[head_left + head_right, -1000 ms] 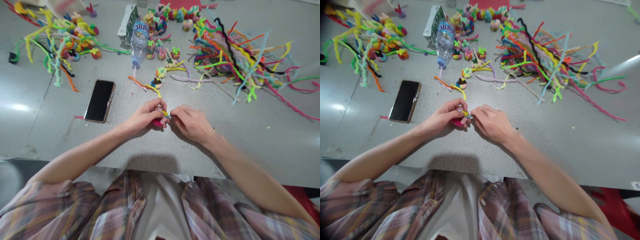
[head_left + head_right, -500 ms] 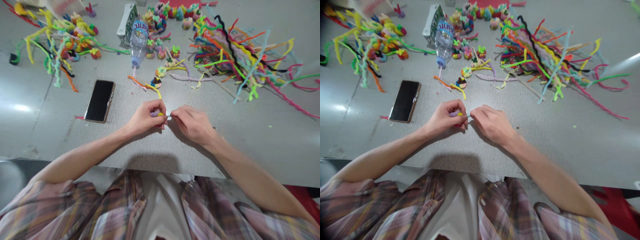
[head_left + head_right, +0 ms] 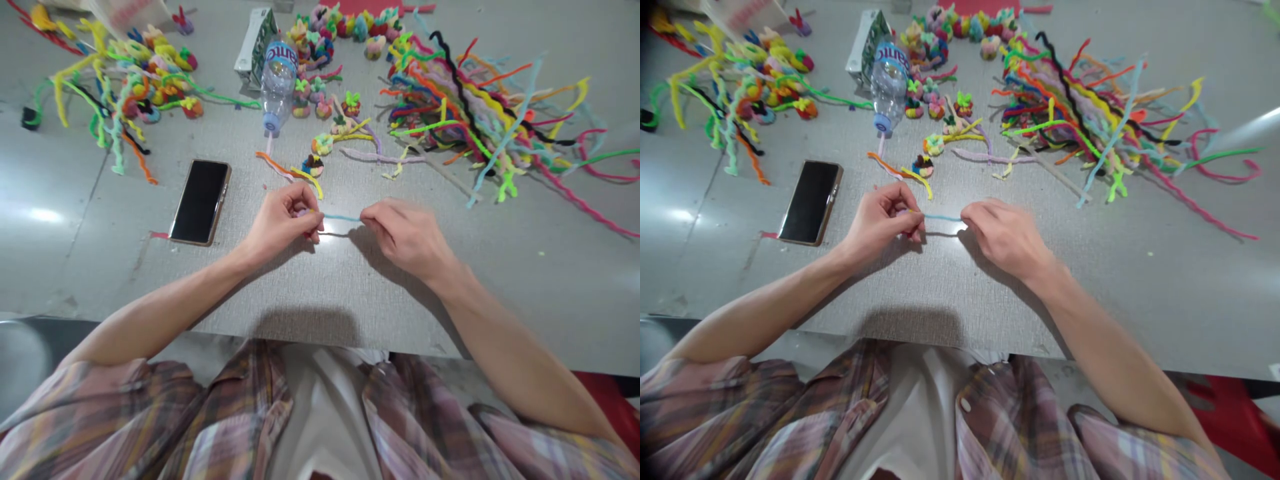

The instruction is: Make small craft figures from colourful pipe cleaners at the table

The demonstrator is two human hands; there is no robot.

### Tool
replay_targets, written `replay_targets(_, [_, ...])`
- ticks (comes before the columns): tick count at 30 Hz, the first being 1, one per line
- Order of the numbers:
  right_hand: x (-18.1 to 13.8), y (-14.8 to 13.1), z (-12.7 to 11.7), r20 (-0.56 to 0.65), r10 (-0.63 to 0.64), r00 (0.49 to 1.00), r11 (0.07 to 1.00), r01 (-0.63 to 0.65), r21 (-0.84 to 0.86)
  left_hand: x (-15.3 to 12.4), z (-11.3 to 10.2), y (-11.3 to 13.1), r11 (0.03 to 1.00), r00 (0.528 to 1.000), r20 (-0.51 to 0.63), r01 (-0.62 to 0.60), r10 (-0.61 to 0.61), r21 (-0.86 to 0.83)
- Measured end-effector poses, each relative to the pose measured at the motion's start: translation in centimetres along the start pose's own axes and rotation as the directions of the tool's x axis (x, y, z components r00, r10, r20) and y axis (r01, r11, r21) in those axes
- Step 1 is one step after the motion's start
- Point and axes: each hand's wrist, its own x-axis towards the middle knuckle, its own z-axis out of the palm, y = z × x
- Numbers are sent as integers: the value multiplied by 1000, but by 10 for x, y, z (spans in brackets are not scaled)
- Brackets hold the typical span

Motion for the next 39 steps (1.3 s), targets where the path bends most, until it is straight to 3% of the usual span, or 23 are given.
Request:
replay_targets(5, [-2,6,-3,16,78,997,996,-79,39,-1,-1,0,998,999,36,-15,12,69])
replay_targets(10, [-1,-2,-2,96,71,993,997,-74,29,-6,2,-8,984,997,67,-41,29,174])
replay_targets(18, [-3,-21,21,155,3,988,997,-15,77,-12,10,-9,939,985,155,-125,79,320])
replay_targets(20, [-4,-20,21,132,24,991,996,-35,81,-11,9,-7,947,981,175,-127,77,296])
replay_targets(24, [-4,-16,16,58,71,996,994,-76,79,-8,8,-8,997,978,208,-26,9,76])
replay_targets(28, [-2,-14,12,-3,84,996,993,-83,89,-5,6,-12,999,985,164,45,-43,-5])
replay_targets(34, [-4,-14,14,35,81,996,990,-85,112,-3,4,-13,994,988,156,-11,-6,107])
replay_targets(39, [-4,-16,18,110,82,991,990,-94,106,-6,3,-9,951,990,144,-45,0,307])
